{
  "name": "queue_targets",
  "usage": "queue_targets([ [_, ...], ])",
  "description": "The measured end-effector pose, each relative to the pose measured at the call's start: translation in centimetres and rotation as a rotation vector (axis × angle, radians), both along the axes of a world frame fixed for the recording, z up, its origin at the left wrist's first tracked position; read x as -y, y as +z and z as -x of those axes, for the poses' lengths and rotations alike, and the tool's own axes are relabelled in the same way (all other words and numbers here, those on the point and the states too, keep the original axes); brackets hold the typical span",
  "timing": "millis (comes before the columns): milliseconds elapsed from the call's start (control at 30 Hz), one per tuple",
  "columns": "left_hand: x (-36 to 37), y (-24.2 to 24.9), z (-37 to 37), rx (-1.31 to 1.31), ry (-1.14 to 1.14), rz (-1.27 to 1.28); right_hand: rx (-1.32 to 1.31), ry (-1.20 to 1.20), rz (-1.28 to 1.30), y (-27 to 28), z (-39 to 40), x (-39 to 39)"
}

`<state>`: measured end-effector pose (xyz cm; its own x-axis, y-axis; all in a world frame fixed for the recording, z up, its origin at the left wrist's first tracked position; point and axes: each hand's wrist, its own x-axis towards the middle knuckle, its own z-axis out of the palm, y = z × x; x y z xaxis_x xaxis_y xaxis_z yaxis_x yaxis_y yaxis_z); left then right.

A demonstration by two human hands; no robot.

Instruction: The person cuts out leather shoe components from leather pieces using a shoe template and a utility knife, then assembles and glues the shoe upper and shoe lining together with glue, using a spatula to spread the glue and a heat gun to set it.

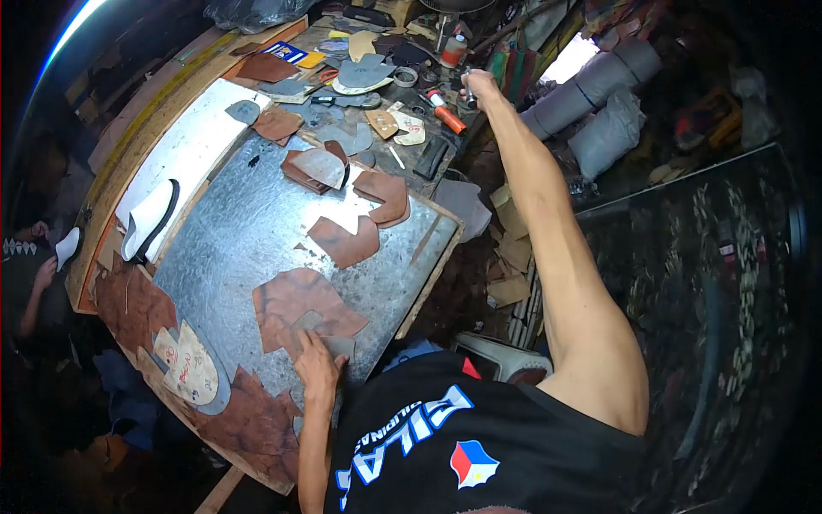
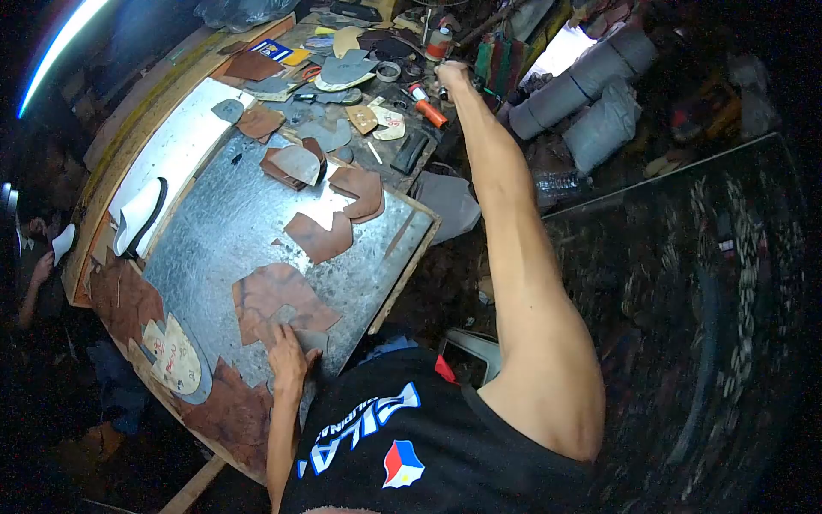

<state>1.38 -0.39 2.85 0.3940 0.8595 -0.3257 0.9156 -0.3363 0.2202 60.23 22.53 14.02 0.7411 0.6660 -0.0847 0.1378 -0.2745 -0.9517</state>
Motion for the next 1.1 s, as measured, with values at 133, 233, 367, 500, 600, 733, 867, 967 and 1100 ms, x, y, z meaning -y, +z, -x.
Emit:
queue_targets([
  [133, 0.4, -0.9, 0.1, -0.016, -0.008, -0.068, 0.071, -0.07, 0.04, -2.1, -3.6, -2.5],
  [233, 0.3, -0.7, -0.2, -0.024, 0.058, 0.039, 0.052, -0.104, 0.027, -2.6, -4.5, -3.3],
  [367, 0.3, -0.6, -0.4, -0.014, 0.087, 0.048, 0.098, -0.135, 0.042, -3.5, -6.0, -4.2],
  [500, 0.6, -0.8, -0.3, -0.035, 0.08, 0.022, 0.12, -0.138, -0.009, -3.7, -7.0, -4.8],
  [600, 0.6, -0.5, -0.4, -0.037, 0.08, 0.022, 0.186, -0.069, 0.143, -3.0, -7.5, -4.9],
  [733, 0.6, 0.1, -0.6, -0.036, 0.099, 0.028, 0.163, -0.044, 0.061, -3.6, -8.5, -5.8],
  [867, 0.9, -0.7, -0.5, -0.072, 0.081, 0.015, 0.126, -0.061, 0.072, -4.1, -7.9, -6.1],
  [967, 0.1, -0.3, -1.4, -0.072, 0.114, 0.083, 0.051, 0.132, -0.186, -6.8, -6.0, -5.8],
  [1100, 0.7, -0.8, -1.0, -0.088, 0.197, 0.083, 0.719, 0.595, 0.239, -14.1, 0.7, -7.5],
])
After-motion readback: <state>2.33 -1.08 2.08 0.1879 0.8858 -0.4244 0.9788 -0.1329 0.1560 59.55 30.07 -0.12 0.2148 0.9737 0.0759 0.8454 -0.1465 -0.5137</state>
